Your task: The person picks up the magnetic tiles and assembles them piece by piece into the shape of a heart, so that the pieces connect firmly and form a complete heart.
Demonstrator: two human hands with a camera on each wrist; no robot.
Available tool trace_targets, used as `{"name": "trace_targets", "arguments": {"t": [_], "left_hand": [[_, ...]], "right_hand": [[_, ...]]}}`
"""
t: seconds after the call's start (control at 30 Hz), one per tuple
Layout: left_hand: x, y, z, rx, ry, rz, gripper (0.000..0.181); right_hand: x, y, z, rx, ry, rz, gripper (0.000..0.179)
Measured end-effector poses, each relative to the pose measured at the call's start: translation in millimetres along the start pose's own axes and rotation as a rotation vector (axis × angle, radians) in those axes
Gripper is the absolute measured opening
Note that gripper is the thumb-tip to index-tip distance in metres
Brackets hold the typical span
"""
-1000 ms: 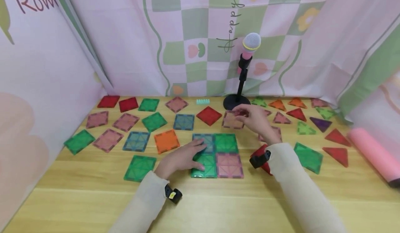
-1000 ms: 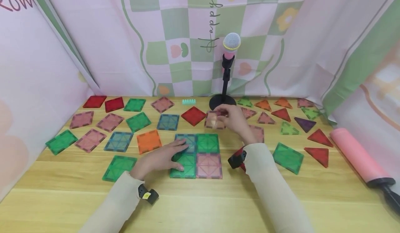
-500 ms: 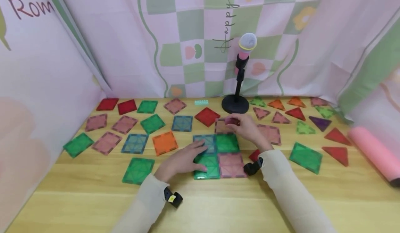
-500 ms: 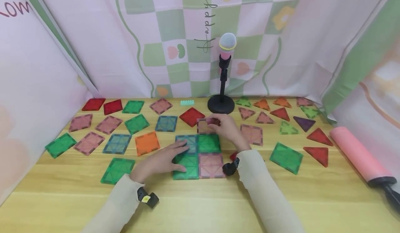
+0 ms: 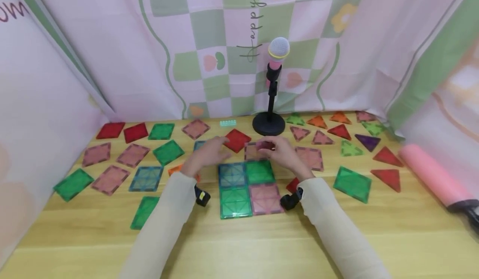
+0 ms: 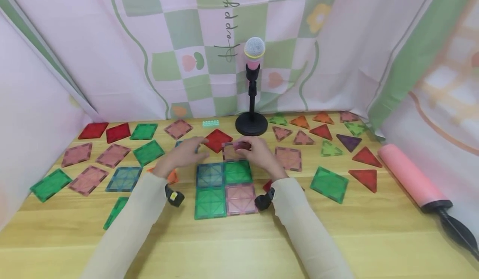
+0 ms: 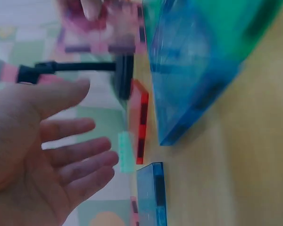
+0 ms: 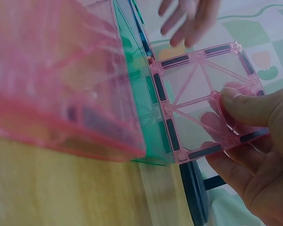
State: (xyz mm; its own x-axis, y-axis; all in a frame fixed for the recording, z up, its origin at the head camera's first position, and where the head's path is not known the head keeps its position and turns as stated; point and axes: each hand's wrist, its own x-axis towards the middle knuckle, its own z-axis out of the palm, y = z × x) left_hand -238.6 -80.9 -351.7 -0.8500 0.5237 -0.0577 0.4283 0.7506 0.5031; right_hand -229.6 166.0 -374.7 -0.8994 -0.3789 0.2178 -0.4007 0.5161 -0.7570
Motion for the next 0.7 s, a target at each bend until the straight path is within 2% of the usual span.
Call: {"name": "trace_targets", "arguments": {"t": [0.13,0.2,0.3,0.47,0.6,0.7], "left_hand": [[32.7,-6.1,-1.8,-0.045,0.053,-0.053,0.046],[44.7,-7.5,0.6,-0.023,0.050,-0.091,0.046],[58.5,-6.9,4.5,0.060,0.021,-0.135,0.048],[70.4,-1.9,4.0,0.175,-0.049,-0.235,0.056],[73.0,-0.1,3.2,0.165,-0.079,-0.289,0.059],[73.4,1.2,5.8,0.128,-0.070,-0.316,0.062]], "right_hand": [[-0.2,0.7,-0.5,-0.015,0.012,-0.030,0.016],[-1.5,0.7,0.1,-0.020,0.007,-0.037,0.016],[-2.8,0.1,0.9,-0.028,0.006,-0.035,0.016],[-1.0,-2.4,1.5,-0.050,0.017,-0.045,0.017],[-0.8,-4.5,1.7,-0.037,0.017,-0.027,0.017],[-2.3,-2.9,1.1,-0.022,0.018,-0.014,0.016]]}}
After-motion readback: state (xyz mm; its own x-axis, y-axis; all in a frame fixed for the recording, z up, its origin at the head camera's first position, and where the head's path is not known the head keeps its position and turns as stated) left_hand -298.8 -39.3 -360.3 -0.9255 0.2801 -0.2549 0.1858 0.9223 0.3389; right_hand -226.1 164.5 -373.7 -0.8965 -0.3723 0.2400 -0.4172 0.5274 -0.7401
